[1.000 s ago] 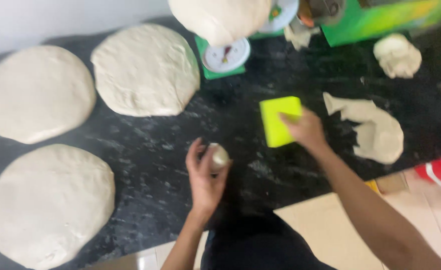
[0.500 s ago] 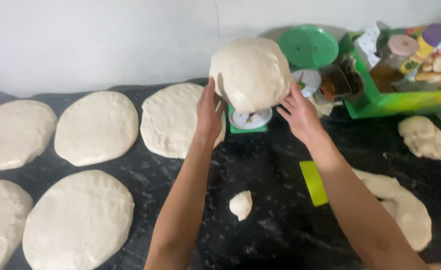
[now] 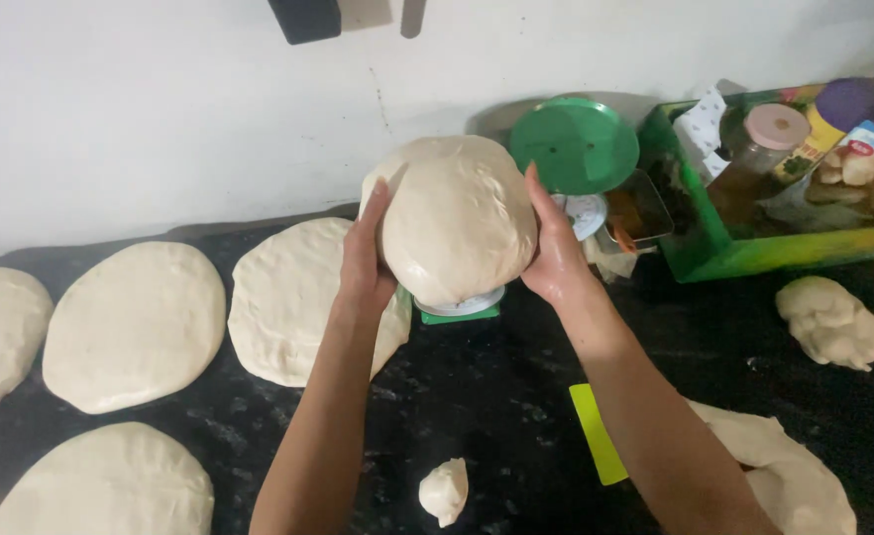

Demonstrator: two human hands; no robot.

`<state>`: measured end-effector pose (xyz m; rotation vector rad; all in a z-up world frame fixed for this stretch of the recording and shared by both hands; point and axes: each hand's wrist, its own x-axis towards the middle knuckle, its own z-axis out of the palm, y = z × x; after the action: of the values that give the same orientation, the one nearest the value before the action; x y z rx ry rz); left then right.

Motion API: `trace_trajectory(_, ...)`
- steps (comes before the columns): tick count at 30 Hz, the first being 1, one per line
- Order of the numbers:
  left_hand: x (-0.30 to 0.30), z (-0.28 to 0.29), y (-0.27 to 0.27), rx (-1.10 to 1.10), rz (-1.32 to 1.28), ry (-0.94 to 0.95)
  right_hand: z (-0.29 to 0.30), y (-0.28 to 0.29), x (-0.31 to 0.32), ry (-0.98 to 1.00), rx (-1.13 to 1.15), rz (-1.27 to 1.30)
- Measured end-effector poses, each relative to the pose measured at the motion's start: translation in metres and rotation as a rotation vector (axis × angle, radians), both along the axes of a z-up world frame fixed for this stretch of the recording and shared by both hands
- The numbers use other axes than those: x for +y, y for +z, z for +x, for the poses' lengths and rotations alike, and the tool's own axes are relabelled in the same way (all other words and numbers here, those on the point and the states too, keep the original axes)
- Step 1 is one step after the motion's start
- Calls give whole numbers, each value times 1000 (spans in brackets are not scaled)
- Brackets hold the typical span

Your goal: Flattening large dough rounds by hand and cutting them into smaller portions using a plastic scraper on a bakery counter

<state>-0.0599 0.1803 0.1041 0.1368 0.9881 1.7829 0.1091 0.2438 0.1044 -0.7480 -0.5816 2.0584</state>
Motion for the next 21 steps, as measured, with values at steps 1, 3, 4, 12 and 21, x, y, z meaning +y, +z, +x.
trace_trajectory(1, 0, 4, 5, -2, -3, 7, -3, 10, -3, 7, -2, -3)
trace_trajectory(3, -3, 10, 15, 204, -129, 97, -13, 30, -10, -108, -400, 175)
trace_trajectory(4, -2, 12, 16, 201, -136, 107, -15, 21, -5, -96, -402, 171)
trace_trajectory(12, 17, 28, 18, 686, 47, 267, -16, 12, 6, -295, -184, 177)
trace_trajectory(21, 23, 29, 25, 1152, 443, 78, -3, -27, 21, -199, 278, 280)
